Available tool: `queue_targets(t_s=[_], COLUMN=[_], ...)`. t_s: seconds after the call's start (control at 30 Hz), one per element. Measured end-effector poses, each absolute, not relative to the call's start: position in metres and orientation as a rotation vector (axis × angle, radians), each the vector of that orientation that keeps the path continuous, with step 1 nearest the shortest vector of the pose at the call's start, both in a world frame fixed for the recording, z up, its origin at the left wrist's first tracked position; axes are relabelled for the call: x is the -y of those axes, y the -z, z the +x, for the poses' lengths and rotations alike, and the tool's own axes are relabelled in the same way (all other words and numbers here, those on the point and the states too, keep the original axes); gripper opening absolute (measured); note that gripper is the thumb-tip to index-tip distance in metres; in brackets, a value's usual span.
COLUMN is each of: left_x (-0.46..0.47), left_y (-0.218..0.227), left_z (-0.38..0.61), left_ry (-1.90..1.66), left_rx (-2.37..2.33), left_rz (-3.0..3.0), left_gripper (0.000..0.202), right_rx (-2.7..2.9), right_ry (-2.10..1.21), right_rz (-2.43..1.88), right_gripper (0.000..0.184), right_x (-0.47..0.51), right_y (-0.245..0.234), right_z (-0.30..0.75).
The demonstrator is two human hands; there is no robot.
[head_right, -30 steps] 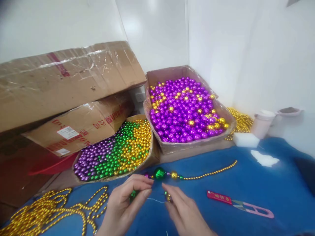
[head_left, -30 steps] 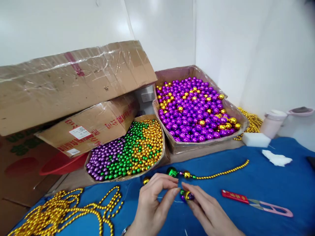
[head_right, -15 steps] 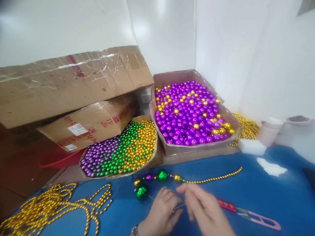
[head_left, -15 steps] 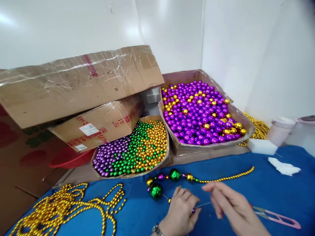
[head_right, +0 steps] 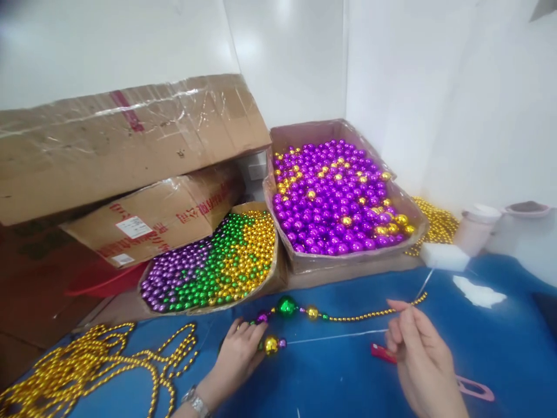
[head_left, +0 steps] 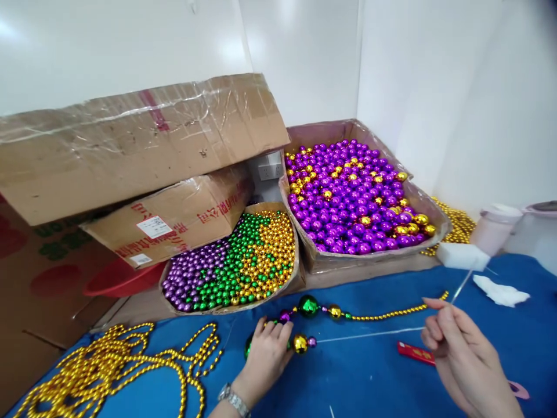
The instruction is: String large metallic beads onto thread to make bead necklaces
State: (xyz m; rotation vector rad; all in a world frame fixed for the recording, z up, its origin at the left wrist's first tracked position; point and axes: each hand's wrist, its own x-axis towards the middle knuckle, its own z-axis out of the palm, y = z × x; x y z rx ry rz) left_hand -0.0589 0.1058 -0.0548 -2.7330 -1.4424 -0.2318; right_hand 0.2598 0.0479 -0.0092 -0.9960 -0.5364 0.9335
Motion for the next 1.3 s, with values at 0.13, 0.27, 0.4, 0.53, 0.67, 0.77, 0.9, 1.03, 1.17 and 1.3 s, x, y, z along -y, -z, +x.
queue_targets(t_s=[0.13, 0.27, 0.4, 0.53, 0.67, 0.77, 0.9, 1.03, 1.17, 1.3], left_x=[-0.108, -0.11, -0.112, -0.114, -0.119, -0.126, -0.126, -0.103, -0.085, -0.088], left_y=[0.046, 0.045, 0.049, 0.044, 0.036, 0.032, 0.02, 0.008, 0.022, 0.058], left_z=[-0.078, -0.094, -0.103, -0.108, -0.115, -0.128, -0.131, -0.072, 0.014, 0.043], left_ry=[0.165, 0.124, 0.072, 0.04, 0.02, 0.014, 0.032, 0.388, 0.576, 0.379], left_rx=[1.426, 1.438, 1.401, 1.366, 1.27, 1.204, 1.181, 1.312, 1.064, 1.043], left_rz=[-2.756, -2.784, -2.792, -2.763, -2.79, -2.814, -2.842, -2.996, -3.247, -3.108], left_gripper=[0.032, 0.04, 0.034, 0.015, 0.006, 0.019, 0.044, 0.057, 0.071, 0.02], right_rx=[0.559, 0.62, 0.609, 0.636, 0.612, 0.6, 0.738, 0.99, 1.059, 0.873], right_ry=[-0.833, -0.835, -0.794, -0.821, -0.762, -0.759, -0.884, -0.992, -0.93, -0.771], right_rz=[-0.957, -0.999, -1.027, -1.058, -1.026, -1.018, -1.102, -1.163, -1.083, -0.974], right_gripper=[0.021, 0.022, 0.02, 0.02, 0.018, 0.02, 0.029, 0.032, 0.03, 0.026], right_x=[-0.054, -0.055, -0.057, -0.057, -0.055, -0.049, -0.031, -0.016, -0.021, -0.033], right_y=[0.011, 0.012, 0.014, 0.013, -0.001, -0.015, -0.024, -0.031, -0.051, -0.059], right_z=[0.272, 0.288, 0.297, 0.301, 0.308, 0.312, 0.297, 0.259, 0.24, 0.278])
